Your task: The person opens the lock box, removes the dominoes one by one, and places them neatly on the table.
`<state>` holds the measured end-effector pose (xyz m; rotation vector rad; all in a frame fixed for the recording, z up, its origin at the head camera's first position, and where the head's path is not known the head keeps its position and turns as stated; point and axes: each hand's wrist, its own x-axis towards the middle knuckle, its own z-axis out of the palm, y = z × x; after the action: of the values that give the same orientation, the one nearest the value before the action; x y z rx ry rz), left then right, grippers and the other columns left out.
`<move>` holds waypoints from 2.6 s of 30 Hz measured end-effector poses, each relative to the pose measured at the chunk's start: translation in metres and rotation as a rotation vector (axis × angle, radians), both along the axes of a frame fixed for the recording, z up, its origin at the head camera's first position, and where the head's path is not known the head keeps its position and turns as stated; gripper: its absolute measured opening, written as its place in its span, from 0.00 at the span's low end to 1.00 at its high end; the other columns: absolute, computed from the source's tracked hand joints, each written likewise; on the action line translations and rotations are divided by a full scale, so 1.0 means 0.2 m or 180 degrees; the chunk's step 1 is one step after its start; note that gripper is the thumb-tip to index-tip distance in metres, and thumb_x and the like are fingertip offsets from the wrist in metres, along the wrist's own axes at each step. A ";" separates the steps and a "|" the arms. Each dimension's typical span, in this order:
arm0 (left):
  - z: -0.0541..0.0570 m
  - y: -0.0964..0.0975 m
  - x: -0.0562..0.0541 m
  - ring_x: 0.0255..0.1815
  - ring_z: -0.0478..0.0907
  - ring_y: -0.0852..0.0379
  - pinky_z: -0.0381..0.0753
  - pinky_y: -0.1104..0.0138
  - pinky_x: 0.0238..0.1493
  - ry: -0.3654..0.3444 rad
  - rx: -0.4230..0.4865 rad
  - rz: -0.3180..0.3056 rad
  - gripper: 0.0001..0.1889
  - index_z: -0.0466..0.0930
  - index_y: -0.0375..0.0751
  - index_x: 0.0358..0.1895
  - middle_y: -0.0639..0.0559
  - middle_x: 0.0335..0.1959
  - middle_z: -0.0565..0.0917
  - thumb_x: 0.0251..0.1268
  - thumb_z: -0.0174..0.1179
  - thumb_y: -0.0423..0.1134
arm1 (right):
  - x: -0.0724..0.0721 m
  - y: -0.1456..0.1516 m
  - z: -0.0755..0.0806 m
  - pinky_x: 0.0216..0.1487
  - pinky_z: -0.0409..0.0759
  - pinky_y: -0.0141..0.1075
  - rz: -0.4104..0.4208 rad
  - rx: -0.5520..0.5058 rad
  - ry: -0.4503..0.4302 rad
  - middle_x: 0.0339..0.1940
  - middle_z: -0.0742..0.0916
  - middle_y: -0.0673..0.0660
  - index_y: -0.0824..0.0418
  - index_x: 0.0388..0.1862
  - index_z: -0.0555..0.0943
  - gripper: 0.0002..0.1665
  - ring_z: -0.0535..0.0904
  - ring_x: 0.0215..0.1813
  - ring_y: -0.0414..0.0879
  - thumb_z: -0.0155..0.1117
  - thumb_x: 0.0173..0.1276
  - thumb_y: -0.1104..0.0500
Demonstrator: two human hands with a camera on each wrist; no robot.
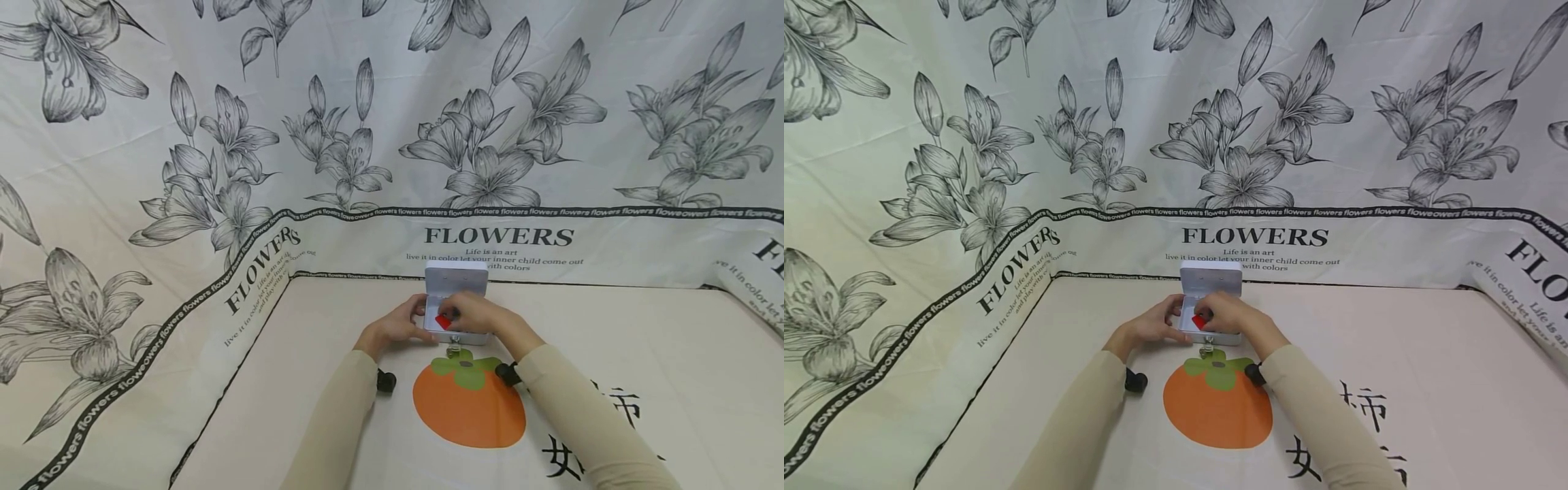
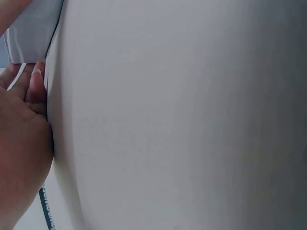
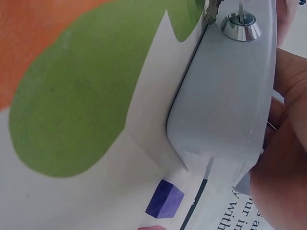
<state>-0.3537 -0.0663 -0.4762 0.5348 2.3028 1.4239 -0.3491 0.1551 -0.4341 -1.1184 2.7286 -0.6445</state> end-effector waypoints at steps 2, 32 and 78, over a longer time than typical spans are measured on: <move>0.00 0.00 0.00 0.61 0.68 0.54 0.66 0.60 0.64 -0.0009 0.0004 -0.0003 0.50 0.59 0.49 0.78 0.50 0.62 0.74 0.51 0.78 0.33 | 0.00 0.00 0.00 0.48 0.79 0.42 -0.0019 0.0025 -0.0032 0.40 0.88 0.57 0.66 0.49 0.87 0.16 0.80 0.42 0.49 0.75 0.62 0.64; 0.01 0.01 0.01 0.62 0.67 0.53 0.65 0.56 0.68 -0.0048 -0.0039 0.0087 0.50 0.61 0.53 0.77 0.51 0.61 0.72 0.49 0.80 0.35 | 0.01 -0.05 -0.01 0.40 0.77 0.39 -0.0211 -0.0025 -0.0016 0.32 0.84 0.50 0.62 0.50 0.83 0.15 0.77 0.35 0.42 0.72 0.67 0.61; -0.02 0.01 -0.01 0.64 0.67 0.53 0.65 0.56 0.70 -0.0035 -0.0095 0.0079 0.53 0.60 0.53 0.78 0.52 0.63 0.73 0.47 0.81 0.36 | 0.21 0.33 0.05 0.38 0.84 0.38 -0.0926 -0.0653 -0.0106 0.46 0.88 0.62 0.71 0.58 0.81 0.24 0.84 0.43 0.51 0.73 0.65 0.64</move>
<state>-0.3565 -0.0646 -0.4804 0.4902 2.3261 1.3981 -0.3072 0.2217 -0.4237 -0.7386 2.8733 -0.9910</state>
